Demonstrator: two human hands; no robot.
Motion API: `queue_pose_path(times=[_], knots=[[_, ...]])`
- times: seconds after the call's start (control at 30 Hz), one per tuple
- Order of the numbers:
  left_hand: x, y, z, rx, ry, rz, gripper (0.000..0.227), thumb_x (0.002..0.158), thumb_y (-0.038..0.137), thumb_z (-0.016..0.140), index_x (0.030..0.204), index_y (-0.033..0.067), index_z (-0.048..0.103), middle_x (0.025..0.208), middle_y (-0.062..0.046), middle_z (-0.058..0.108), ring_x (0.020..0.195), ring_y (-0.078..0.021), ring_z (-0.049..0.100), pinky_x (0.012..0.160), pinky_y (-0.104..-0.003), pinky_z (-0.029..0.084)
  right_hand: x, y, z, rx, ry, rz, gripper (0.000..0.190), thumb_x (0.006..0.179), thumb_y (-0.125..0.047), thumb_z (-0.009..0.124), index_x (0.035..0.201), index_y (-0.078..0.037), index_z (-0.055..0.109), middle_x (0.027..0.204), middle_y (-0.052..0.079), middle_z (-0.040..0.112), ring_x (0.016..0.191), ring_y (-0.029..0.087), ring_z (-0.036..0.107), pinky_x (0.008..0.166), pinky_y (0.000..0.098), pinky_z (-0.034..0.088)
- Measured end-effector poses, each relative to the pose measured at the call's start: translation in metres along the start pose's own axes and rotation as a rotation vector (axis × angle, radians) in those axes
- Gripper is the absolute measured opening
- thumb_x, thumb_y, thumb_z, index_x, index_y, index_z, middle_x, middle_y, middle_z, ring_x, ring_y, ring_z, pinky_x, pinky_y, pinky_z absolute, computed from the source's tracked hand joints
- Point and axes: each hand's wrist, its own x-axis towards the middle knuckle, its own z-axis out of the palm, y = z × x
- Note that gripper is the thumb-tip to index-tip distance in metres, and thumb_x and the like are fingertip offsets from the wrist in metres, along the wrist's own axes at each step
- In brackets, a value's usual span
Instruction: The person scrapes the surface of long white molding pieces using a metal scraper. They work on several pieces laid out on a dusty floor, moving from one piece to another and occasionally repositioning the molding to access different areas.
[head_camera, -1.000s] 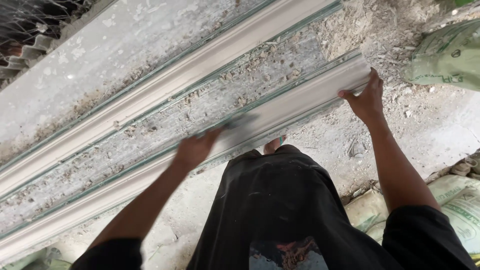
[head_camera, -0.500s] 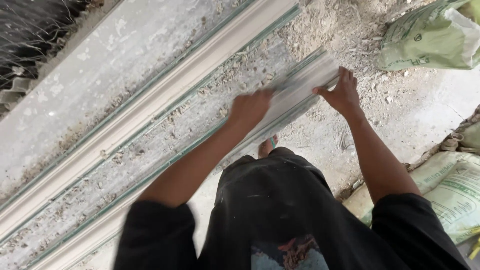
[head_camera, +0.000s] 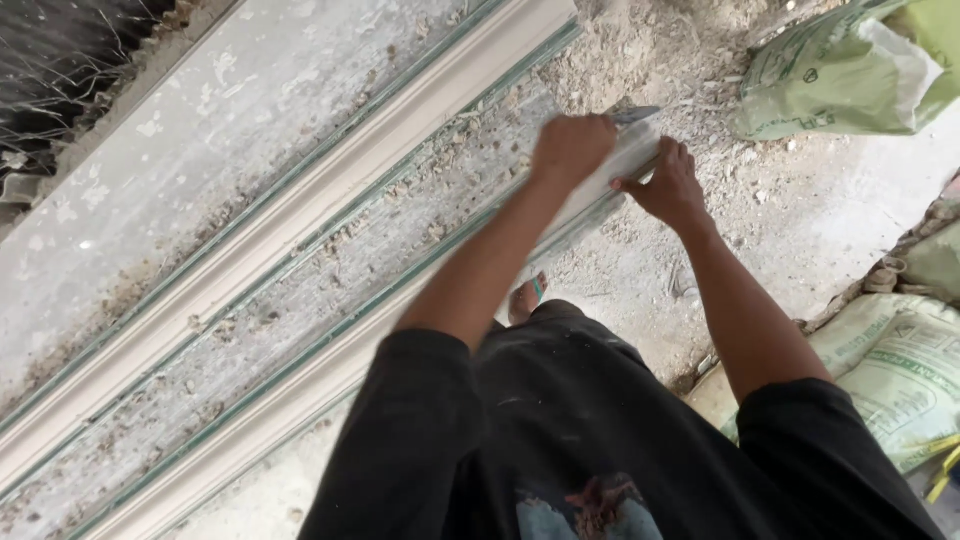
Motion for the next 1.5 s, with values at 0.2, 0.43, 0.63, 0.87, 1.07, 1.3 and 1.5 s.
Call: queue_pose_path(times=[0.2, 0.43, 0.63, 0.87, 1.07, 1.3, 1.5], knots=[[-0.119, -0.044, -0.053, -0.007, -0.218, 0.001, 0.020, 0.098, 0.015, 0.055, 0.109, 0.0087, 0.070, 0.095, -0.014, 0.076, 0.075, -0.0277, 0.076, 0.060, -0.043, 0.060, -0.006, -0.004, 0.003, 0.021, -0.100, 0.049, 0.112, 0.074, -0.061, 0.088, 0.147, 0.004, 0.035, 0.137, 0.024, 0.047, 0.130, 0.041, 0.049, 0.104, 0.0520, 0.050], [-0.071, -0.018, -0.025, -0.019, -0.160, -0.036, 0.021, 0.098, 0.013, 0.056, 0.113, 0.0069, 0.068, 0.095, -0.012, 0.077, 0.073, -0.0257, 0.077, 0.055, -0.041, 0.060, -0.002, -0.003, 0.005, 0.091, -0.049, -0.037, 0.109, 0.076, -0.058, 0.089, 0.144, 0.008, 0.034, 0.135, 0.026, 0.045, 0.128, 0.041, 0.050, 0.104, 0.0517, 0.050], [0.010, 0.012, 0.017, 0.015, -0.086, -0.037, 0.017, 0.097, 0.011, 0.058, 0.104, 0.0048, 0.071, 0.094, -0.013, 0.077, 0.074, -0.0228, 0.078, 0.056, -0.035, 0.063, -0.001, 0.005, 0.009, 0.098, -0.054, -0.003, 0.106, 0.075, -0.053, 0.090, 0.145, 0.006, 0.037, 0.133, 0.024, 0.048, 0.123, 0.039, 0.054, 0.104, 0.0478, 0.052], [0.003, 0.021, 0.026, -0.079, 0.025, -0.103, 0.008, 0.094, 0.016, 0.068, 0.097, 0.0110, 0.074, 0.093, -0.010, 0.077, 0.076, -0.0257, 0.077, 0.056, -0.037, 0.061, 0.004, 0.006, 0.018, 0.047, -0.049, -0.047, 0.107, 0.075, -0.055, 0.092, 0.144, 0.005, 0.036, 0.132, 0.025, 0.048, 0.125, 0.040, 0.053, 0.103, 0.0465, 0.051], [-0.014, 0.022, 0.006, -0.180, -0.160, -0.270, 0.015, 0.096, 0.014, 0.063, 0.108, 0.0058, 0.069, 0.083, -0.010, 0.073, 0.062, -0.0168, 0.073, 0.046, -0.034, 0.060, -0.007, -0.003, 0.004, 0.067, -0.129, 0.109, 0.102, 0.074, -0.051, 0.088, 0.145, 0.001, 0.035, 0.134, 0.020, 0.048, 0.124, 0.037, 0.055, 0.102, 0.0477, 0.053], [-0.248, -0.092, -0.053, -0.491, -0.392, -0.647, 0.039, 0.105, 0.048, 0.044, 0.131, 0.0275, 0.064, 0.071, -0.006, 0.067, 0.055, -0.0212, 0.063, 0.055, -0.041, 0.056, 0.006, 0.021, 0.028, 0.195, -0.037, -0.077, 0.106, 0.080, -0.056, 0.088, 0.148, 0.003, 0.032, 0.135, 0.024, 0.041, 0.131, 0.042, 0.047, 0.107, 0.0522, 0.047], [-0.199, -0.075, -0.018, -0.430, -0.314, -0.751, 0.044, 0.101, 0.056, 0.047, 0.131, 0.0305, 0.066, 0.068, -0.003, 0.066, 0.052, -0.0190, 0.060, 0.051, -0.041, 0.053, 0.016, 0.029, 0.033, 0.169, -0.086, -0.162, 0.110, 0.086, -0.056, 0.083, 0.153, 0.005, 0.021, 0.138, 0.025, 0.033, 0.132, 0.042, 0.044, 0.112, 0.0499, 0.046]])
